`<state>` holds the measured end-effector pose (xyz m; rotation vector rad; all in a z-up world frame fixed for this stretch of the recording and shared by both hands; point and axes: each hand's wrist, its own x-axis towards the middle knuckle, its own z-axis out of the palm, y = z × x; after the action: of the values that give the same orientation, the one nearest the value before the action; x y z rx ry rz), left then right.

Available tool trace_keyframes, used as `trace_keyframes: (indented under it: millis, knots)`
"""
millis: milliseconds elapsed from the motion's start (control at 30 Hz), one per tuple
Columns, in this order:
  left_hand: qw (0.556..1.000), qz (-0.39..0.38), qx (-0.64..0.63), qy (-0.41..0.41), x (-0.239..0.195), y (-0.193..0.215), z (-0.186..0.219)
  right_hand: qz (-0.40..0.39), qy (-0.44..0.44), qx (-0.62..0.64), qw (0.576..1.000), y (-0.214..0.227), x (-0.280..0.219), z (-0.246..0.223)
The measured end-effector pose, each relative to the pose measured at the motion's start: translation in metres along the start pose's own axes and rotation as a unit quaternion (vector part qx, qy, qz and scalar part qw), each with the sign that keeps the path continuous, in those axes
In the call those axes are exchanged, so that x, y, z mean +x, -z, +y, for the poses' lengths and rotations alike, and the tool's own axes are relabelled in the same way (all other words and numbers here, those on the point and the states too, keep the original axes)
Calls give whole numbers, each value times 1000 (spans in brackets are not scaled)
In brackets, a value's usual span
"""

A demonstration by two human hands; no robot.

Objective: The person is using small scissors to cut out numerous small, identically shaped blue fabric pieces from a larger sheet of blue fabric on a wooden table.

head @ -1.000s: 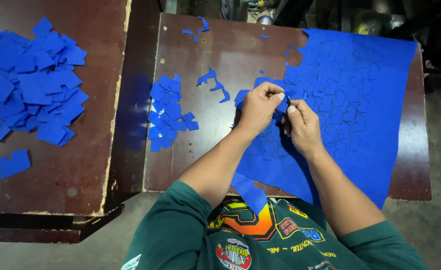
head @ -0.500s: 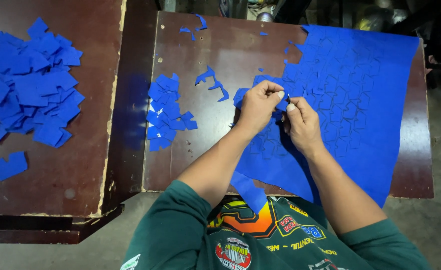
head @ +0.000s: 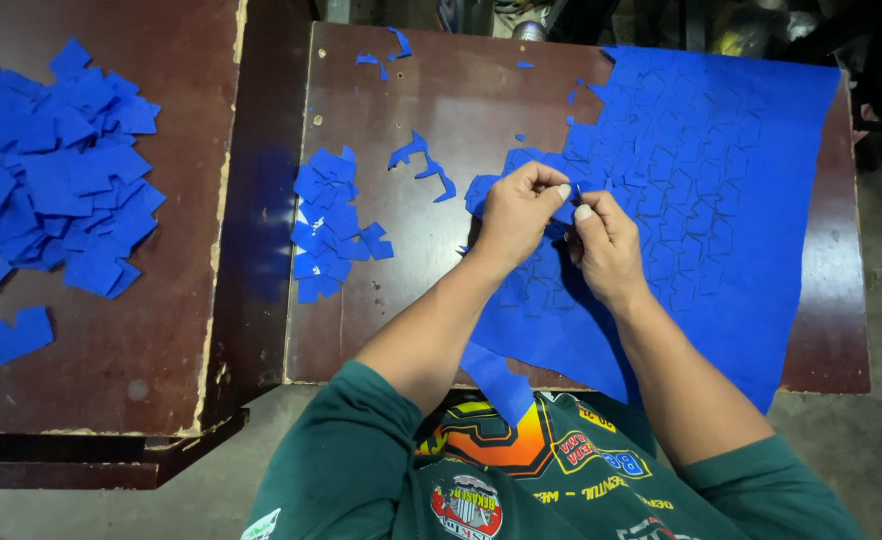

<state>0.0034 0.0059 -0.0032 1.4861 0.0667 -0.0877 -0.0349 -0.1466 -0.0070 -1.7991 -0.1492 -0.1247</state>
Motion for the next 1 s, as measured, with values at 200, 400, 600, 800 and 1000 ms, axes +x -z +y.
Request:
trace_keyframes:
  millis: [200, 400, 600, 800, 1000]
  knots:
    - [1000, -3, 4, -4, 0, -2, -3, -1, -4, -4, 1000, 1, -3, 1]
    - [1000, -15, 11, -5, 0, -5, -8, 14, -20, 9, 1000, 7, -1, 21]
    - [1000, -6, -5, 5, -2, -3, -3, 91, -67, 113, 987, -7, 2, -13]
    - [993, -15, -113, -29, 17, -1, -32, 103, -63, 165, 979, -3, 3, -4]
    - [980, 12, -197, 13, 6, 3, -6, 87, -48, 155, 983, -1, 0, -3]
